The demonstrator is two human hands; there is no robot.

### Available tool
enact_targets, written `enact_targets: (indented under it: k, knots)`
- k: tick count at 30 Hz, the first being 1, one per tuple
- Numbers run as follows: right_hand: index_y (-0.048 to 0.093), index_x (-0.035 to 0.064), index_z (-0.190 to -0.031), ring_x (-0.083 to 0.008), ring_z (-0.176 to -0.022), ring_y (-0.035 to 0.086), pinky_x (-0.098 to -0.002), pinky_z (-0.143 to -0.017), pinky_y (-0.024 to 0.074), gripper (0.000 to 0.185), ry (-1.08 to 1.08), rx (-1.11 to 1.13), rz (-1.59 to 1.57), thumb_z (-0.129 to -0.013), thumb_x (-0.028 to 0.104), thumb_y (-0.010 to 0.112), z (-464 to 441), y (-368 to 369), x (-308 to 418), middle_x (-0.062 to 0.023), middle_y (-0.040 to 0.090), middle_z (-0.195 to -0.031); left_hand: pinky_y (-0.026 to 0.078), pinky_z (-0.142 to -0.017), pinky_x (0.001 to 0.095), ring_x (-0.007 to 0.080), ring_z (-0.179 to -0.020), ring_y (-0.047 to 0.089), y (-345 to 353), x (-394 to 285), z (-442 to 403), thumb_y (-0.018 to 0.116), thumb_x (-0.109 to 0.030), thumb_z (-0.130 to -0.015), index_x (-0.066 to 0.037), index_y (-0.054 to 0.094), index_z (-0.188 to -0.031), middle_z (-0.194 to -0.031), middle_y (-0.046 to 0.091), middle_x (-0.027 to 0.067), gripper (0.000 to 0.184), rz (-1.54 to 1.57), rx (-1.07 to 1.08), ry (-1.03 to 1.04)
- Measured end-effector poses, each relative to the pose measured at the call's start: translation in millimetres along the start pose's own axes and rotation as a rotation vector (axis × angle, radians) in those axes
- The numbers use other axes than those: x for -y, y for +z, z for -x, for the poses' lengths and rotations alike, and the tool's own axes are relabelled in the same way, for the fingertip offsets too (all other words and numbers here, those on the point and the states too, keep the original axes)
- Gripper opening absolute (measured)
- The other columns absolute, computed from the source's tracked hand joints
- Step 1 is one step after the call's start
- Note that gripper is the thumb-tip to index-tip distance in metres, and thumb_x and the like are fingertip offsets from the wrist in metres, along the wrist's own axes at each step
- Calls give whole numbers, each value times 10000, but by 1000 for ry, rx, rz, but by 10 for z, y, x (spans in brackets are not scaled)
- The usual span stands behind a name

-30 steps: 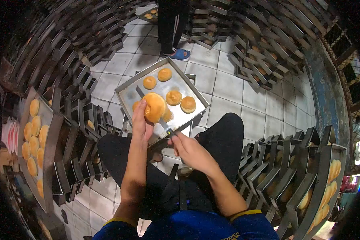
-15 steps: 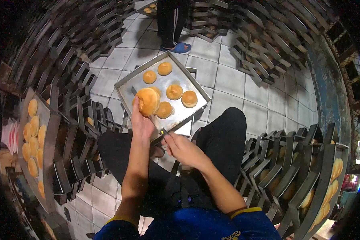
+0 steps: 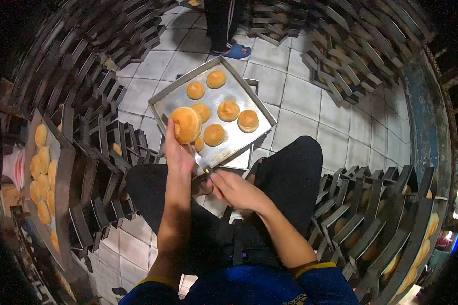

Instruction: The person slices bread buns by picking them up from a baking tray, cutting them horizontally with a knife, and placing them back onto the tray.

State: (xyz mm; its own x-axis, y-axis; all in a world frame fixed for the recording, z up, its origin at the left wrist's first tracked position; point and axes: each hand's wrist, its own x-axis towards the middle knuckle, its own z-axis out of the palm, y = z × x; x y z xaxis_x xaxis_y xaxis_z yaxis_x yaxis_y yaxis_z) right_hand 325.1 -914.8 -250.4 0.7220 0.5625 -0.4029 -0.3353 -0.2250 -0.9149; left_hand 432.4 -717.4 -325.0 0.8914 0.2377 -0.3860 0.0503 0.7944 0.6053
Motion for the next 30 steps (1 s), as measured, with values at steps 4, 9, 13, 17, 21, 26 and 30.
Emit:
enact_targets:
  k: [4,9,13,17,21,26,30]
  knots:
    - [642,41,-1124,-90,-572,466,-268,-524,410,430,65,97,-127,-1203,379,387,267,-303,-376,20,541,-720,559,-1054,406,235,-1228,696,-172,-55,-335,611,-363,-1118,-69,630,-1404,-1354,707,73,410,55,-135,4]
    - [672,42,-1100,-74,-628,462,-254,-573,381,413,250,-145,-133,-1187,354,416,409,-1041,-495,39,543,-730,592,-987,415,259,-1185,711,-618,-76,-1468,681,-310,-1081,-64,625,-1397,-1306,709,101,404,-39,-166,100]
    - [658,52,-1087,-63,-587,446,-246,-526,355,413,239,-407,-289,-1178,367,408,165,-1330,-605,34,538,-713,591,-982,474,299,-1171,711,-1395,64,-2941,730,-328,-1022,-40,613,-1381,-1277,700,135,475,-506,-322,175]
    - [637,54,-1105,-62,-548,438,-242,-487,345,407,174,-483,-364,-1177,391,419,40,-1391,-716,23,535,-696,574,-981,501,376,-1134,706,-1143,80,-3242,758,-322,-937,12,583,-1412,-1241,701,212,606,-1842,-643,565]
    - [641,53,-1111,-59,-556,449,-238,-494,352,422,267,-458,-341,-1176,413,433,-36,-1438,-668,23,541,-699,532,-1035,506,465,-1121,656,-789,221,-3503,687,-337,-918,55,634,-1327,-1157,700,265,569,-1487,75,434]
    - [654,60,-1108,-51,-615,482,-231,-523,366,441,324,-439,-326,-1173,440,440,-65,-1471,-639,33,552,-735,522,-1074,533,538,-1279,641,-860,568,-4202,646,-331,-874,117,663,-1272,-1367,626,426,600,-2004,4,103]
    - [653,58,-1109,-54,-627,484,-234,-531,370,428,312,-440,-342,-1170,430,451,-60,-1483,-630,32,555,-746,571,-974,496,467,-1108,731,-799,645,-4030,680,-307,-884,104,648,-1229,-1174,736,346,537,-1667,23,-26]
